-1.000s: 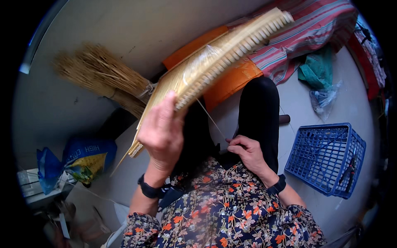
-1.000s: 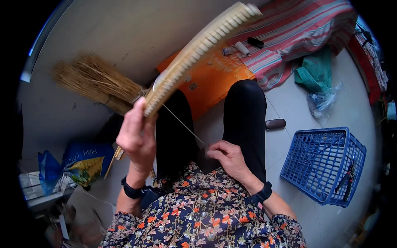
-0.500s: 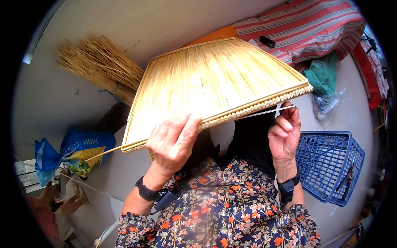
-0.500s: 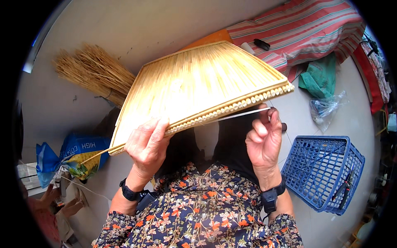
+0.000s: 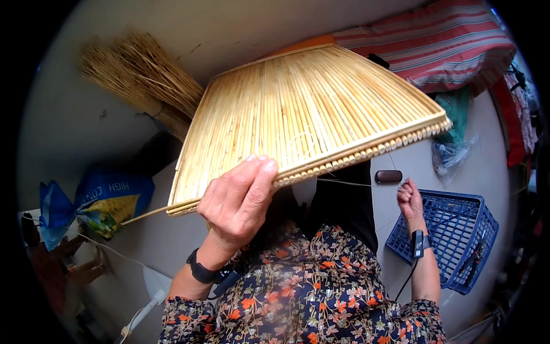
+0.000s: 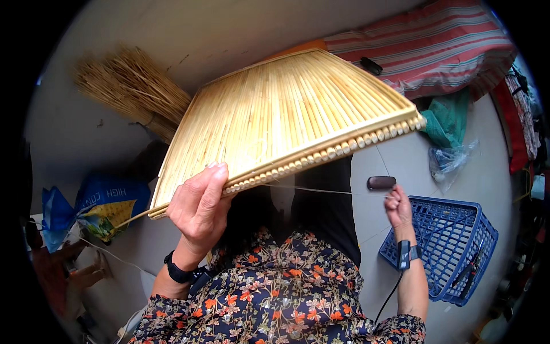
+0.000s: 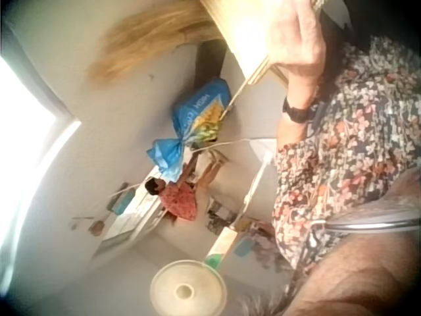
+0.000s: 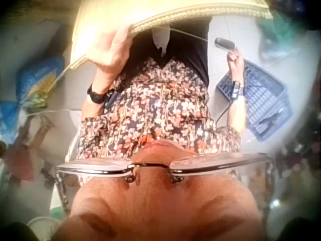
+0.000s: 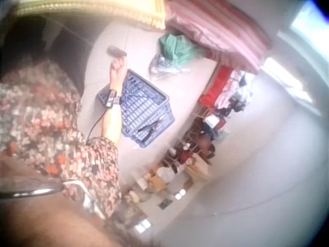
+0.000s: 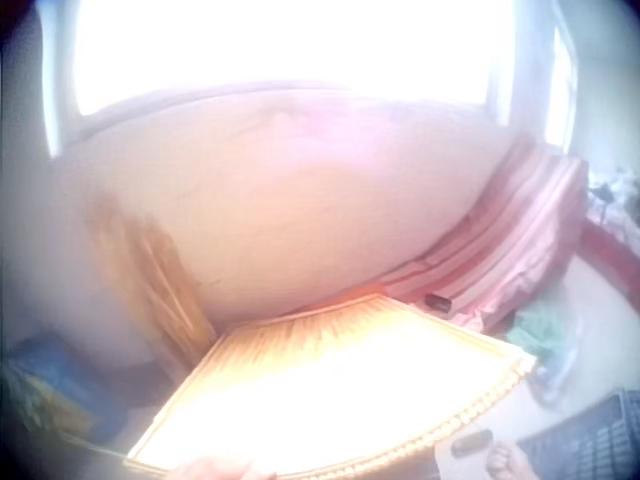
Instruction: The person uses a needle and thread to sew along the edge of a bamboo mat, binding the slats to a thin wooden rod. They push the needle through the gaps, pull the thread tight, and move along the mat by hand.
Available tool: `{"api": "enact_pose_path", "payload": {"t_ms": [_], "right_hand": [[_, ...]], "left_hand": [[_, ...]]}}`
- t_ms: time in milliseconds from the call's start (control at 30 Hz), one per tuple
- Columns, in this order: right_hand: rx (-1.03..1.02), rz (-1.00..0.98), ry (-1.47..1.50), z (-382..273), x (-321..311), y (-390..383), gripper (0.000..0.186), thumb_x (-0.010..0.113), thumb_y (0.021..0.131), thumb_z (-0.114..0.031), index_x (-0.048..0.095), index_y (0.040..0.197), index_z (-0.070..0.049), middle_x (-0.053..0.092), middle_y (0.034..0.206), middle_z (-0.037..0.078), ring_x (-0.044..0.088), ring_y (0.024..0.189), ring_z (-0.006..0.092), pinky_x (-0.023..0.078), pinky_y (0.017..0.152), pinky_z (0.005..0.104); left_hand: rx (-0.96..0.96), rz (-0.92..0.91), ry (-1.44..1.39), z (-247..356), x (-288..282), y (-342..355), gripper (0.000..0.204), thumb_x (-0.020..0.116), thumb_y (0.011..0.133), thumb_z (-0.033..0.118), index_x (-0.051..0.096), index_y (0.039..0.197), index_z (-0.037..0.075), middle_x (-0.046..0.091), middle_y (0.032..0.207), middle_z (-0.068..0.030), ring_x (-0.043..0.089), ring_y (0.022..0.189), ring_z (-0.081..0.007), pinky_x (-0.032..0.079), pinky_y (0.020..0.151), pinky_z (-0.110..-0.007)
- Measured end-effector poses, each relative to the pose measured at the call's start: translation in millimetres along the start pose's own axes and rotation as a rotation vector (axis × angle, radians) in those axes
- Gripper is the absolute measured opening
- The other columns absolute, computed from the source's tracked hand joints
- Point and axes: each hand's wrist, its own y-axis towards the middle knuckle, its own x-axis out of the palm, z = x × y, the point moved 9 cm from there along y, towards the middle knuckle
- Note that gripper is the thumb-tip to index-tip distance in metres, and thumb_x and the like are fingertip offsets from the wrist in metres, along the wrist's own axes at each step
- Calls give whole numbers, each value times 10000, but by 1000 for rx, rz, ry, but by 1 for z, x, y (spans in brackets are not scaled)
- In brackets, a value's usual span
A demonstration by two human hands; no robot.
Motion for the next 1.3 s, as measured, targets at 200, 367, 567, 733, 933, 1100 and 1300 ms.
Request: {"api": "enact_pose_path", "payload": {"t_ms": [200,367,567,733,933,1100,1300], "right_hand": [[-567,393,-469,-75,-21,3,141,598,1134,-164,567,1011,-104,512,741,-10,452,559,104,419,518,264],[-143,-283,-741,107,220,-95,205,571,1121,-131,597,1290,-17,709,772,123,751,760,258,617,631,365],[69,-449,-307,183,232,-112,333,642,1042,-56,629,1370,-4,729,879,90,710,801,188,629,915,488],[139,-202,45,193,215,-110,431,689,1016,-128,618,1420,3,756,1206,80,692,1205,251,380,1283,571],[301,-435,226,209,193,-120,611,665,1060,-428,563,1550,-78,626,1554,108,565,1457,316,387,1290,563],[342,-360,-61,207,179,-133,733,639,1044,-579,518,1595,-111,594,1589,86,567,1458,314,407,1269,572],[356,-492,-65,214,183,-151,675,632,1077,-505,483,1610,-118,595,1567,90,562,1459,317,459,1220,588]], "left_hand": [[65,-47,24,10,0,-10,318,819,893,98,825,1210,118,810,1094,-73,801,1029,-243,606,727,-298],[113,-53,25,14,3,-13,319,803,900,124,827,1218,130,812,1111,-70,797,1042,-245,604,728,-285],[121,-97,11,20,3,-10,296,770,922,149,828,1212,143,812,1127,-75,795,1053,-250,612,749,-273],[143,-163,27,26,5,-21,286,758,952,167,818,1231,153,810,1158,-75,793,1084,-258,617,790,-282],[121,-243,-23,22,2,-25,247,740,990,192,807,1226,156,807,1201,-88,781,1138,-277,620,870,-305],[129,-300,-23,25,1,-28,288,739,1008,203,765,1291,161,785,1262,-103,765,1179,-288,626,889,-318],[90,-262,-22,24,-5,-30,246,690,1051,193,755,1286,163,782,1264,-99,761,1178,-285,623,889,-319]]}}
